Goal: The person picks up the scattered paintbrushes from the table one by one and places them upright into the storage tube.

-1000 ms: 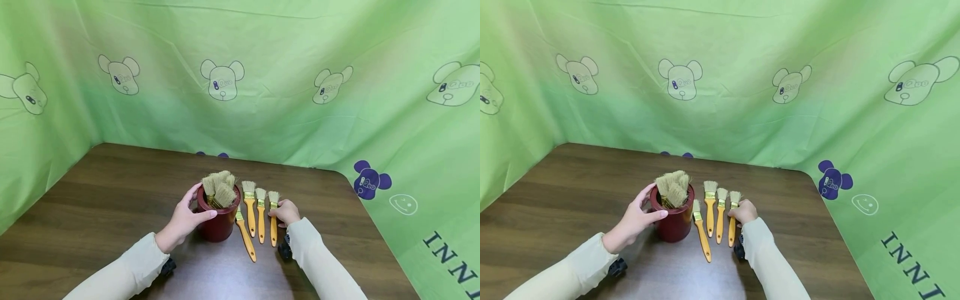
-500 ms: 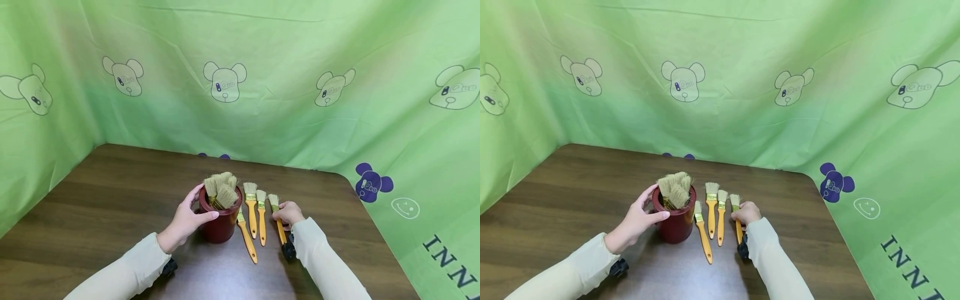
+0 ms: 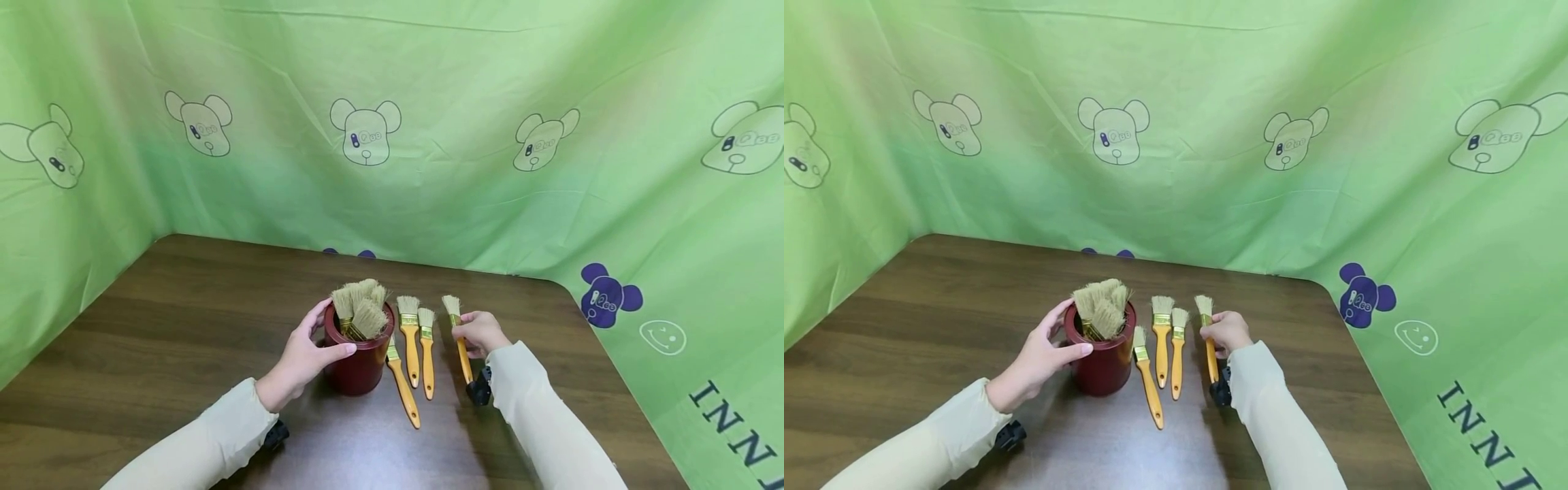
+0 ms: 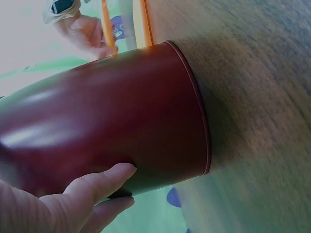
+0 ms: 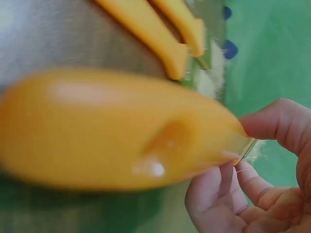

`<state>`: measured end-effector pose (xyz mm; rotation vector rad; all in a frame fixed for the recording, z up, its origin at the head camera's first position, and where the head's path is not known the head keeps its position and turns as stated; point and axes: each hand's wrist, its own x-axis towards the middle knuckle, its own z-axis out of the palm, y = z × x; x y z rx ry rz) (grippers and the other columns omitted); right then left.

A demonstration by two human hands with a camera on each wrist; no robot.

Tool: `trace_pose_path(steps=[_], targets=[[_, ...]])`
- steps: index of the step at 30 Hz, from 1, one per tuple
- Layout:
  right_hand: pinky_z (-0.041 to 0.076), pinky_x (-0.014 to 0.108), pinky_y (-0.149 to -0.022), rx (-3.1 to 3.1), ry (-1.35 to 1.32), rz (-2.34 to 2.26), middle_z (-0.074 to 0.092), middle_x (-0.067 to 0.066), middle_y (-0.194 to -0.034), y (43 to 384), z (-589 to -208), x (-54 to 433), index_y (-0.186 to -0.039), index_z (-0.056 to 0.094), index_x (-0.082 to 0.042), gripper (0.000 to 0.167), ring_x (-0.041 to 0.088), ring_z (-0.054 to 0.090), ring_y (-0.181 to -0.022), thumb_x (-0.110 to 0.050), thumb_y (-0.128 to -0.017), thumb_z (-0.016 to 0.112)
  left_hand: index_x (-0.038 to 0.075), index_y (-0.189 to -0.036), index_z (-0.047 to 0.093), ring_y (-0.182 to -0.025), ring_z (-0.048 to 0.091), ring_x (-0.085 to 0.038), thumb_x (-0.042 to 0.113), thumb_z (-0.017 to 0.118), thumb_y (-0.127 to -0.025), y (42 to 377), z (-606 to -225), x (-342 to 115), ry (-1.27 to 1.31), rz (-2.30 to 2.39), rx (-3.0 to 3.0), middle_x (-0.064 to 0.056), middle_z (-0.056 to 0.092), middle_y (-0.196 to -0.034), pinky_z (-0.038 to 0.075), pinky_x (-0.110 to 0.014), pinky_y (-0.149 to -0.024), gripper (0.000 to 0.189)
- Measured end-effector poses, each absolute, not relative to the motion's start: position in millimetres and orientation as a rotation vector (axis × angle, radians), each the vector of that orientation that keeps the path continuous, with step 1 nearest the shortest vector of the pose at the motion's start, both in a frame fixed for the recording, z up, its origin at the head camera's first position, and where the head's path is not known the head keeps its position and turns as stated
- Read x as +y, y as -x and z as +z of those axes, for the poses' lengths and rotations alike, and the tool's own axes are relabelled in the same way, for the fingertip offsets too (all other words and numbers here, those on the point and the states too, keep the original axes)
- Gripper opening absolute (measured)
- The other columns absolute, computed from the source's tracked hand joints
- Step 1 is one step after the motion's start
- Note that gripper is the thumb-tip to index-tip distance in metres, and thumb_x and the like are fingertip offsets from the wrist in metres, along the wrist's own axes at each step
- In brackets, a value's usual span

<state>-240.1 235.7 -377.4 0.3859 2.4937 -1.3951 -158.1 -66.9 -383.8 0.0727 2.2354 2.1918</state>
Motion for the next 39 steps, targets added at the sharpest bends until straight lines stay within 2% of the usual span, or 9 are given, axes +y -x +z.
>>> trace_pose_path(steps=[8,17,28,34,39], targets=[[0.051,0.028,-0.053,2.555,-0.303,-1.429,0.057,0.005,-0.076,244,-348,234,-0.128,0.045,0.006,0.045,0.012,0.053,-0.06,0.0,-0.084,0.058,0.01,-0.147,0.035,-0.126,0.044,-0.032,0.005,0.08,-0.074,158,-383,-67,-0.058,2.169,2.251,-0.016,0.05,-0.132,0.042,-0.048,-0.096,0.086],[0.053,0.028,-0.06,2.517,-0.343,-1.619,0.051,0.011,-0.102,244,-314,226,-0.14,0.039,-0.001,0.057,0.012,0.054,-0.072,-0.002,-0.085,0.055,0.009,-0.147,0.035,-0.125,0.044,-0.033,0.003,0.079,-0.074,157,-382,-67,-0.069,2.193,2.225,-0.017,0.05,-0.131,0.042,-0.047,-0.095,0.085],[0.054,0.023,-0.063,2.302,-0.311,-2.173,0.046,0.003,-0.101,239,-300,214,-0.147,0.03,-0.003,0.066,0.005,0.055,-0.068,0.007,-0.086,0.051,0.008,-0.147,0.035,-0.125,0.044,-0.034,0.002,0.079,-0.074,155,-381,-67,-0.074,2.197,2.238,-0.018,0.05,-0.132,0.04,-0.049,-0.097,0.085],[0.054,0.022,-0.064,2.12,-0.097,-2.519,0.043,0.002,-0.096,236,-297,199,-0.142,0.028,-0.001,0.063,0.006,0.054,-0.075,0.015,-0.085,0.049,0.008,-0.147,0.035,-0.127,0.043,-0.034,0.003,0.078,-0.074,154,-381,-67,-0.078,2.2,2.23,-0.019,0.049,-0.132,0.039,-0.051,-0.099,0.085],[0.054,0.022,-0.061,1.981,0.099,-2.684,0.042,0.002,-0.092,233,-294,187,-0.128,0.036,-0.007,0.053,0.009,0.056,-0.073,0.019,-0.083,0.048,0.009,-0.147,0.035,-0.128,0.042,-0.033,0.003,0.079,-0.074,156,-382,-67,-0.065,2.189,2.239,-0.018,0.05,-0.133,0.039,-0.05,-0.099,0.085]])
